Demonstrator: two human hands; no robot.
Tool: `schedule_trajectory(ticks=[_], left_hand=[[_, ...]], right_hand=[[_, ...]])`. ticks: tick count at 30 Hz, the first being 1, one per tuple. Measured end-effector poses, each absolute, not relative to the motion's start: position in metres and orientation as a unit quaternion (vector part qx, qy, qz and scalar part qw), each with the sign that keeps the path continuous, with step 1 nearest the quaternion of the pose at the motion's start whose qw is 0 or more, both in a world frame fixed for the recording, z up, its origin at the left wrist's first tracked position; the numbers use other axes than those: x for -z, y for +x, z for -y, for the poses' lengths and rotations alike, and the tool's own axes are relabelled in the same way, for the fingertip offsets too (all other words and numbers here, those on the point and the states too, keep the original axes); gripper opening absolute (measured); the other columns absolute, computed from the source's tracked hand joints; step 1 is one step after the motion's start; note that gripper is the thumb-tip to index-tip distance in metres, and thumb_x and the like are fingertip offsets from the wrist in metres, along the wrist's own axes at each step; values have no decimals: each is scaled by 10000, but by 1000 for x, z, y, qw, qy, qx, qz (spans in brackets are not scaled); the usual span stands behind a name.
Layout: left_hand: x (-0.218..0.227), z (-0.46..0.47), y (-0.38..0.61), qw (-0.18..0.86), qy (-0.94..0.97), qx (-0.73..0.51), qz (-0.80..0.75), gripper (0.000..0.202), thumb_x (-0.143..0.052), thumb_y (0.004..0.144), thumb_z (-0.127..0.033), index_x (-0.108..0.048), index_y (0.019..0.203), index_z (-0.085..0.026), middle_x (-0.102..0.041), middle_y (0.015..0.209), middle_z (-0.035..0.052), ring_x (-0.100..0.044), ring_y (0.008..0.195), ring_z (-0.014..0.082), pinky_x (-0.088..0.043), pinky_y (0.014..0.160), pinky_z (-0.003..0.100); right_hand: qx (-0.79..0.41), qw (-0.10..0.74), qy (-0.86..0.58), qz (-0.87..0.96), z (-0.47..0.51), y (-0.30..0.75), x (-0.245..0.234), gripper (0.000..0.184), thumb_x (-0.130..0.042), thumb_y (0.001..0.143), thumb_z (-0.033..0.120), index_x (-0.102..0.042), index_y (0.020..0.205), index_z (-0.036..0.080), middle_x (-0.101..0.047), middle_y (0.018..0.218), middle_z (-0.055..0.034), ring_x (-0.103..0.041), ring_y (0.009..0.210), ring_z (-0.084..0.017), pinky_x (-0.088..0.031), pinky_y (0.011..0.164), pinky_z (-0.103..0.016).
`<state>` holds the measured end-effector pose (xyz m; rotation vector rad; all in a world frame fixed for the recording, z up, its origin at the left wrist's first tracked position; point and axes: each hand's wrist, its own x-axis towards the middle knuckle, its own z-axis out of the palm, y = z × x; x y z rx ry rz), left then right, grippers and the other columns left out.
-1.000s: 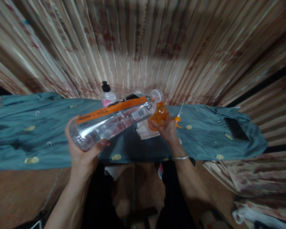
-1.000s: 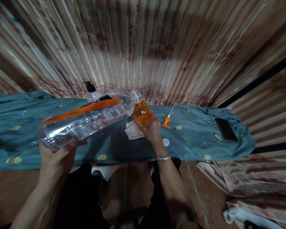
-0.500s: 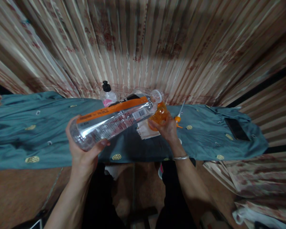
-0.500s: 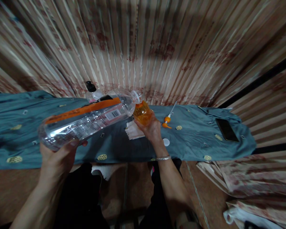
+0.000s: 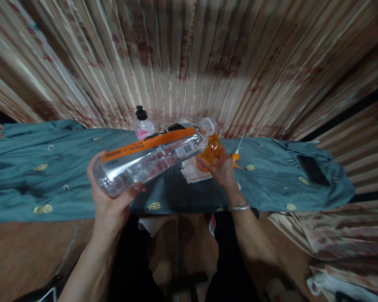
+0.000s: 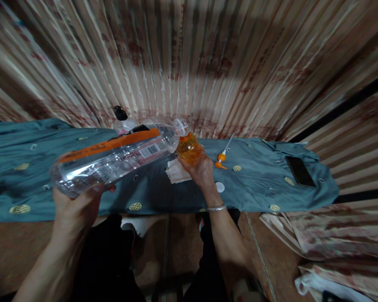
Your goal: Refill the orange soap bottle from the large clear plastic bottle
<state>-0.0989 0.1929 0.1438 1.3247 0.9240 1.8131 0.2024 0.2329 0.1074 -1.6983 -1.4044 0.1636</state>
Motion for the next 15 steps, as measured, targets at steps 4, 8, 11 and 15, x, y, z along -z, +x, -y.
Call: schedule_trajectory(ticks=[4,8,11,15], left_hand=[[-147,-192,-97,408,433,-717,-364,923,-1066,415,-278,-692,1255,-355,-599,1240,49,-636,864,194,-607,455,249],[-151,-192,-95,408,435,-714,-366,913,-1065,409,-281,-696,1242,-341,-596,1208,50,-621,865,195,-597,448,243],[-151,-192,-95,405,446,-713,-359,909,-1062,442,-297,-694,1271,-365,-587,1212,43,-619,852,182,-592,455,236],[-147,-192,-97,399,463,-711,-348,891,-1054,491,-305,-688,1298,-404,-577,1248,35,-624,855,174,-590,471,233]], right_hand=[[-74,451,-684,569,-233,202,-108,828,-871,690,668,-667,1310,158,-832,1088,-168,-801,975,-377,-649,829,-481],[-75,445,-687,569,-232,201,-109,794,-892,694,605,-667,1304,151,-829,1076,-158,-802,971,-369,-645,834,-471],[-69,445,-686,571,-232,202,-109,779,-888,702,606,-667,1302,160,-832,1077,-151,-803,966,-366,-645,824,-459],[-71,437,-689,574,-232,203,-109,815,-884,692,632,-665,1311,150,-835,1066,-158,-802,944,-369,-642,808,-466]])
